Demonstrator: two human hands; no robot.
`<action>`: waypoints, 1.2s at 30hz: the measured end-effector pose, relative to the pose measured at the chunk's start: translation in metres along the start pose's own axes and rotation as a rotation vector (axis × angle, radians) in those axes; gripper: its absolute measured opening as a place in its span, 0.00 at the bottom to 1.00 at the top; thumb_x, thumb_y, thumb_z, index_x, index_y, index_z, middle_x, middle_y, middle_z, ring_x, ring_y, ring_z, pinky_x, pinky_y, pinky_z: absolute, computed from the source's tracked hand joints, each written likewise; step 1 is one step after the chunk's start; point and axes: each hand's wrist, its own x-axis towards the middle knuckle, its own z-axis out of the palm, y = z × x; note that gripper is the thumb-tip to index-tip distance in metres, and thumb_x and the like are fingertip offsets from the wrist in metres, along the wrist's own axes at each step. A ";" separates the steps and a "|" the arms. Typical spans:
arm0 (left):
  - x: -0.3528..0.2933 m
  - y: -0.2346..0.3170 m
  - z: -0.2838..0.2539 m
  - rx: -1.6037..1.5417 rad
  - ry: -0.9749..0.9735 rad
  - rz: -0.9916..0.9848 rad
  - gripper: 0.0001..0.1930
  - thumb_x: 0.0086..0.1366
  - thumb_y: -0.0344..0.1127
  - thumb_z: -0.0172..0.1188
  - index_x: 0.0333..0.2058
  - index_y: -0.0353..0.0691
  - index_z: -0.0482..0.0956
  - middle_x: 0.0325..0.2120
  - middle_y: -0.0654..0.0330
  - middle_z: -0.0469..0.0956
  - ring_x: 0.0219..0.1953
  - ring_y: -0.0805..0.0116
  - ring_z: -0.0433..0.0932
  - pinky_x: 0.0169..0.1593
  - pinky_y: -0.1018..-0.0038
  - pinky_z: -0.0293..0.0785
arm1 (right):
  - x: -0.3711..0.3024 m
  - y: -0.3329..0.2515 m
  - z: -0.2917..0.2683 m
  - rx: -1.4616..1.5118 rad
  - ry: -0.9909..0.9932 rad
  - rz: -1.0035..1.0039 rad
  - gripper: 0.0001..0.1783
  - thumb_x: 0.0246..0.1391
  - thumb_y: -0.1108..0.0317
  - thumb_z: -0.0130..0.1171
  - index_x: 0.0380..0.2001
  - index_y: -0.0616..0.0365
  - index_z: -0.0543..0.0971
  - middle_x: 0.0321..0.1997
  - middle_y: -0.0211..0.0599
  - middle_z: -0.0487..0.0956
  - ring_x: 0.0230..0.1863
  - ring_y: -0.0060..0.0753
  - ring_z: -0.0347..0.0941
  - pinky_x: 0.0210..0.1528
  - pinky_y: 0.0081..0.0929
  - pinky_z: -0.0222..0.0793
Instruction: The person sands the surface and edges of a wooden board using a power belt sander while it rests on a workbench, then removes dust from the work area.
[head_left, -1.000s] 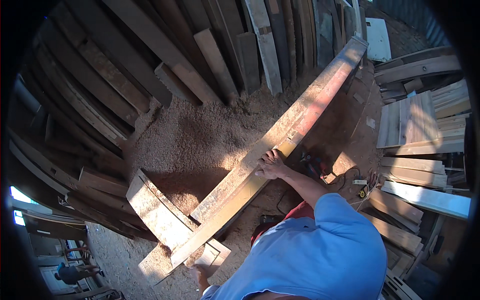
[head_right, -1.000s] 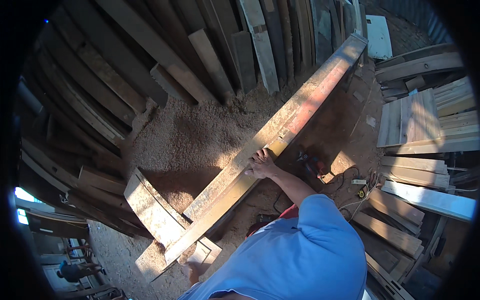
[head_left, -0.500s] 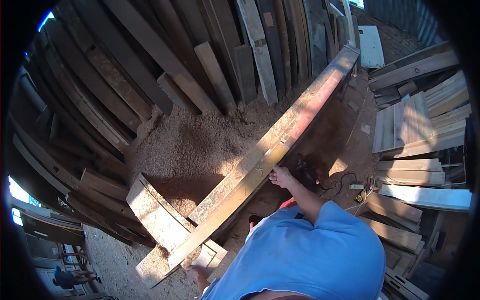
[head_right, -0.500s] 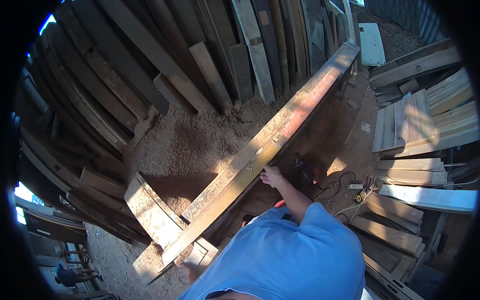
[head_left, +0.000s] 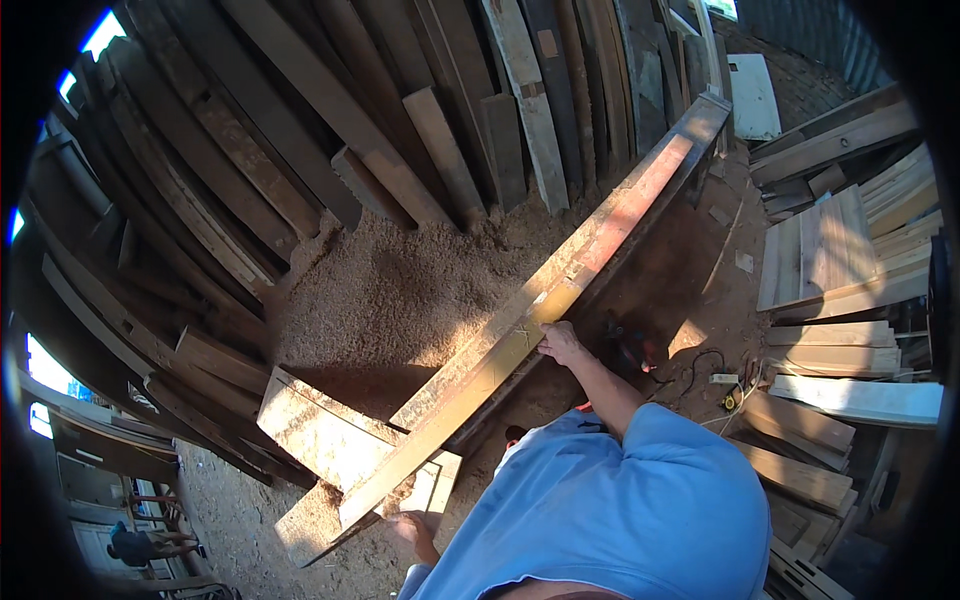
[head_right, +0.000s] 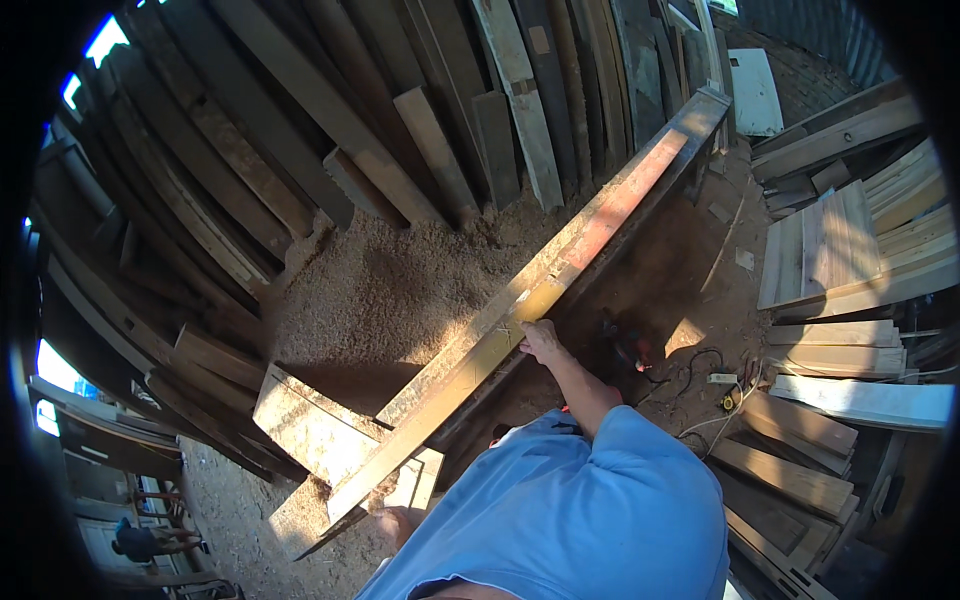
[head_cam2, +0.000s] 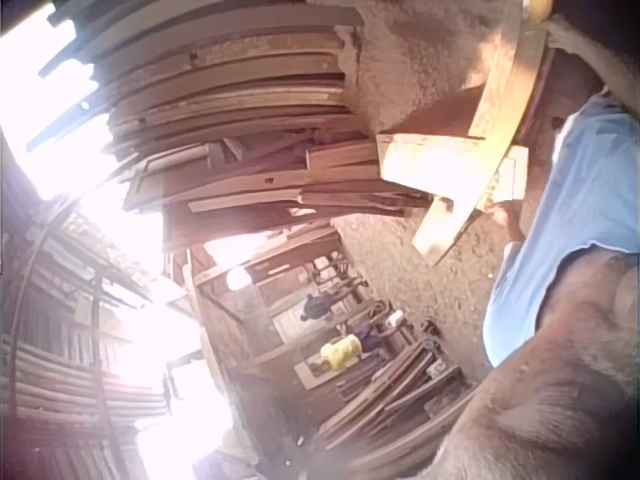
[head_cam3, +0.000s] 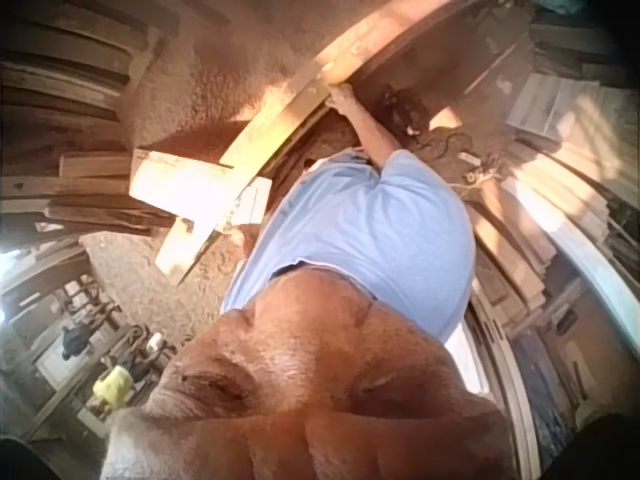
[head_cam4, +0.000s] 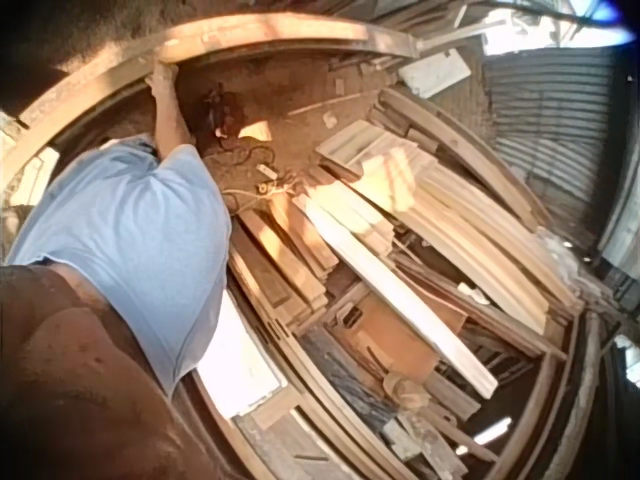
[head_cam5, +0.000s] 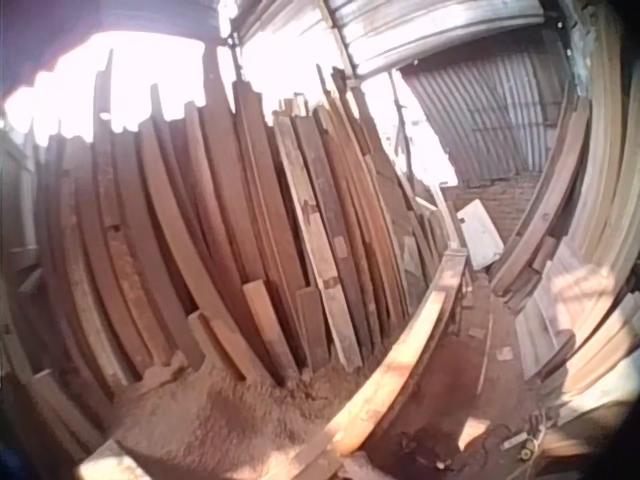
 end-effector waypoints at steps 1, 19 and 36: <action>-0.007 -0.001 0.006 -0.016 -0.010 -0.010 0.26 0.78 0.53 0.42 0.57 0.38 0.76 0.39 0.51 0.82 0.35 0.53 0.83 0.34 0.60 0.81 | -0.002 0.000 0.001 -0.003 -0.004 0.005 0.20 0.70 0.59 0.57 0.57 0.60 0.76 0.55 0.45 0.82 0.52 0.46 0.81 0.62 0.50 0.75; -0.154 -0.011 0.116 -0.244 -0.136 -0.168 0.27 0.79 0.56 0.41 0.59 0.40 0.74 0.40 0.54 0.81 0.34 0.55 0.82 0.32 0.62 0.81 | 0.028 -0.026 -0.010 -0.009 -0.172 0.107 0.19 0.65 0.61 0.61 0.56 0.54 0.75 0.51 0.41 0.80 0.49 0.47 0.80 0.56 0.51 0.77; -0.111 0.016 0.149 -0.684 -0.211 -0.141 0.19 0.73 0.53 0.62 0.35 0.42 0.76 0.26 0.67 0.73 0.27 0.73 0.71 0.30 0.68 0.70 | -0.043 0.070 -0.043 -1.041 -0.693 0.411 0.32 0.64 0.48 0.62 0.61 0.63 0.75 0.53 0.47 0.83 0.43 0.34 0.82 0.41 0.34 0.79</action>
